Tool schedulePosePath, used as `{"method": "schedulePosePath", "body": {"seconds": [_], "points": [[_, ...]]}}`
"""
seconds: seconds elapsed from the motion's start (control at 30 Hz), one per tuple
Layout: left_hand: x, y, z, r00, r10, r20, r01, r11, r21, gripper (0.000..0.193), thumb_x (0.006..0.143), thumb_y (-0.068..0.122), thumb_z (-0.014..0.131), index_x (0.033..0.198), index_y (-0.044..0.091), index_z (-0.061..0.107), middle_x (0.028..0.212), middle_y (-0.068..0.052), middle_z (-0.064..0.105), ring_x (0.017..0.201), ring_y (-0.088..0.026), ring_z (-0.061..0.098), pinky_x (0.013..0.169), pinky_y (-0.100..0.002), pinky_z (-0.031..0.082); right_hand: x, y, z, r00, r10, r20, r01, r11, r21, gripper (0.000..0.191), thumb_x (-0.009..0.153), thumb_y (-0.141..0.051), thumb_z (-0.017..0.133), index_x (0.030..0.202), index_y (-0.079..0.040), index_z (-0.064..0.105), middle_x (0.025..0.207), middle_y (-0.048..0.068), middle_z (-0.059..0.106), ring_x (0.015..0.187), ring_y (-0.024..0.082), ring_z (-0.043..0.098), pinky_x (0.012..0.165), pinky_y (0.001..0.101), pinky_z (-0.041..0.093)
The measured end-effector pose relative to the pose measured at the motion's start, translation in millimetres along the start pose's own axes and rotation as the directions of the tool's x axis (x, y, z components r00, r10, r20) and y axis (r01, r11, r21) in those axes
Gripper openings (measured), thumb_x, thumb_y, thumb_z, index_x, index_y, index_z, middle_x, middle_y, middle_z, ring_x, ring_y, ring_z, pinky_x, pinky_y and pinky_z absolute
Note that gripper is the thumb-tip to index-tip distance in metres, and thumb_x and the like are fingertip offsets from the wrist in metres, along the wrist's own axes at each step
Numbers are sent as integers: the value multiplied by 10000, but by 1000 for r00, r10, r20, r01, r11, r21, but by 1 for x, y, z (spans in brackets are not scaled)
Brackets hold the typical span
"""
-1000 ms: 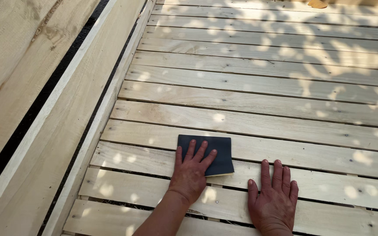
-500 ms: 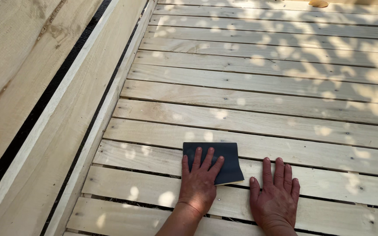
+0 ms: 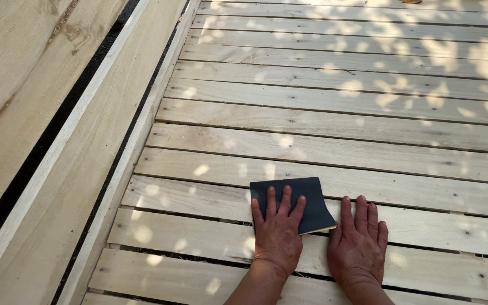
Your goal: The person sands the slatted wooden surface of a large wooden structure by hand, moving a sheet of sandpaper back and forth across the planks, working progressively across different sections of the surface.
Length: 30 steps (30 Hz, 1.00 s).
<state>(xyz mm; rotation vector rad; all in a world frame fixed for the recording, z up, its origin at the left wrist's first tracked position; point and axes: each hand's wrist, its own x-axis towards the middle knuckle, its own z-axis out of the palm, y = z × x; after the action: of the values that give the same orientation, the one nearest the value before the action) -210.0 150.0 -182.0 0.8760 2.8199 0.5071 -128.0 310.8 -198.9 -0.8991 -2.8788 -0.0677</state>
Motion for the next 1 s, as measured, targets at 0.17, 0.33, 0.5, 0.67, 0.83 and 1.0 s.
{"method": "schedulePosePath", "body": {"seconds": [0.17,0.33,0.5,0.67,0.83,1.0], "points": [[-35,-130,-81,964,-263,-37,265,944,197,799,871,152,596,1599,372,350,1725,7,181,1535,-288,156,1202,-590,130,0,5,7,1000,-22,-20,23,999,49,629,1015,-454,272,1601,-225,240,1679,53,190,1553,240,108,1233,440,54],[-51,-142,-82,828,-520,-208,548,830,107,736,873,166,607,1557,315,384,1678,-32,230,1547,-327,175,1195,-620,134,4,11,21,997,-64,-35,66,995,70,618,1022,-424,268,1605,-219,256,1677,55,192,1547,247,113,1231,440,54],[-13,14,-12,983,-154,104,151,988,37,764,867,129,559,1564,315,306,1697,-33,128,1560,-333,57,1219,-603,-7,1,68,21,994,-91,-59,102,972,213,599,1025,-433,264,1601,-271,291,1710,-8,209,1576,210,150,1276,382,87],[-3,-44,-36,993,-120,19,117,988,101,813,843,45,546,1569,352,350,1702,11,191,1572,-260,119,1235,-572,46,16,142,12,992,129,-5,-129,992,4,627,1009,-490,253,1611,-314,242,1691,12,159,1548,220,113,1232,406,46],[9,-113,-53,754,-631,-182,642,767,-3,735,901,150,551,1572,361,335,1712,23,163,1562,-280,145,1192,-653,134,21,147,18,983,184,11,-184,982,-34,646,1010,-498,256,1621,-296,204,1694,20,133,1554,225,87,1236,411,38],[53,68,2,979,-205,17,201,971,129,739,905,137,492,1596,287,277,1709,-3,121,1571,-297,60,1198,-640,2,13,140,15,981,196,-12,-195,980,41,642,998,-487,289,1610,-297,243,1700,19,160,1560,226,101,1240,420,43]]}}
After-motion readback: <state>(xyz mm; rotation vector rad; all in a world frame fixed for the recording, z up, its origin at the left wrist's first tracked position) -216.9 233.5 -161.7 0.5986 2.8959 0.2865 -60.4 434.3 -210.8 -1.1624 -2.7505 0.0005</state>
